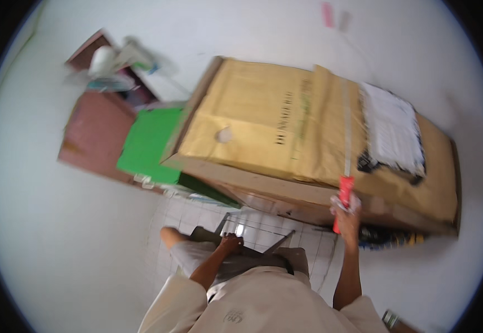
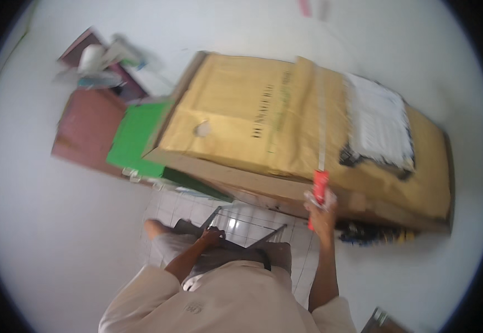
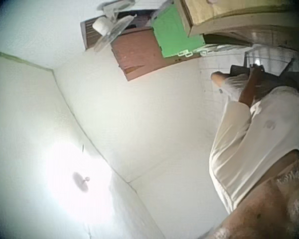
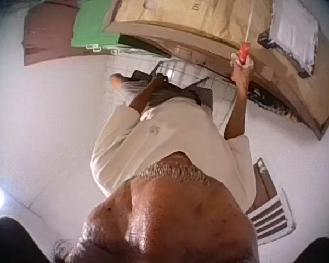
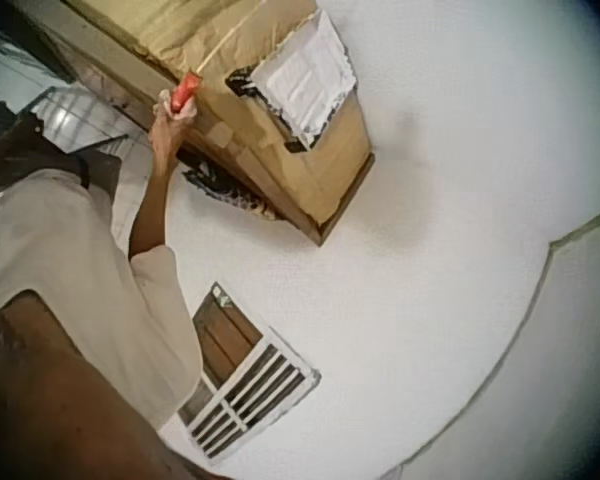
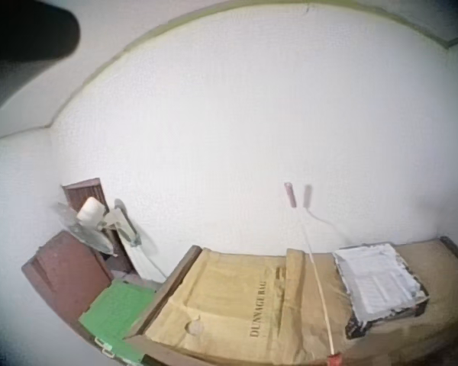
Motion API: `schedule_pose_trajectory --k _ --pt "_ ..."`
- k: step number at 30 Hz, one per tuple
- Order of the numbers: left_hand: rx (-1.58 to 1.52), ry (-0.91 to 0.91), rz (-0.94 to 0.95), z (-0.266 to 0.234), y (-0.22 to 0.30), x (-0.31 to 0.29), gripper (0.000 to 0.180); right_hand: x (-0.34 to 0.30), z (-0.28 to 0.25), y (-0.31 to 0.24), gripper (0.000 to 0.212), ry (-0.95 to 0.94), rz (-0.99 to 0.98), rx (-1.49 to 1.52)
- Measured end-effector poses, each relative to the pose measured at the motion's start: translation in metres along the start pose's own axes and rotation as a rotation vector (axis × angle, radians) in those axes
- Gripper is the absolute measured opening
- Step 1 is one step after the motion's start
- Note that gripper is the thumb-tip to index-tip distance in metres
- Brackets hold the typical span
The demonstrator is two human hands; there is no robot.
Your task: The person paints the ceiling with a roller, repeatedly dipping the roller into a paint tray resting on a furniture piece covered with paper.
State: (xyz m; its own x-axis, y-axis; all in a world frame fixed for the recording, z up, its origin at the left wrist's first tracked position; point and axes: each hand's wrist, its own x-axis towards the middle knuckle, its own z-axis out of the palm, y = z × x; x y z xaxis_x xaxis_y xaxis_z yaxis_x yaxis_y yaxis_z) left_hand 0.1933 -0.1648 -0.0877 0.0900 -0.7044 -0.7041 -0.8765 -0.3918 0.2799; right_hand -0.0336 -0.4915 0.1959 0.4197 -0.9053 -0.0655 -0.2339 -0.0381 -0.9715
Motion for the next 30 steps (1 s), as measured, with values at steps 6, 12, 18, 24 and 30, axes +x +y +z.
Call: schedule_pose_trajectory --k 6,12,18,24,30 --pt "0.021 0.255 -0.003 -0.012 0.022 -0.020 0.049 0.005 -0.005 -0.005 0.025 0.002 0.050 0.082" --pt "0.032 0.213 -0.112 -0.013 0.031 -0.030 0.062 -0.041 -0.045 -0.026 0.027 0.069 -0.083 -0.114" --pt "-0.314 0.843 -0.235 -0.078 0.066 -0.033 0.096 -0.115 -0.148 -0.067 0.052 0.353 -0.161 -0.493" --pt "-1.102 1.519 -0.315 -0.266 0.057 -0.016 0.102 -0.100 -0.201 -0.078 0.050 0.360 -0.149 -0.827" --pt "-1.352 1.439 -1.080 -0.321 0.078 -0.005 0.116 -0.071 -0.208 -0.077 0.049 0.365 -0.063 -1.012"
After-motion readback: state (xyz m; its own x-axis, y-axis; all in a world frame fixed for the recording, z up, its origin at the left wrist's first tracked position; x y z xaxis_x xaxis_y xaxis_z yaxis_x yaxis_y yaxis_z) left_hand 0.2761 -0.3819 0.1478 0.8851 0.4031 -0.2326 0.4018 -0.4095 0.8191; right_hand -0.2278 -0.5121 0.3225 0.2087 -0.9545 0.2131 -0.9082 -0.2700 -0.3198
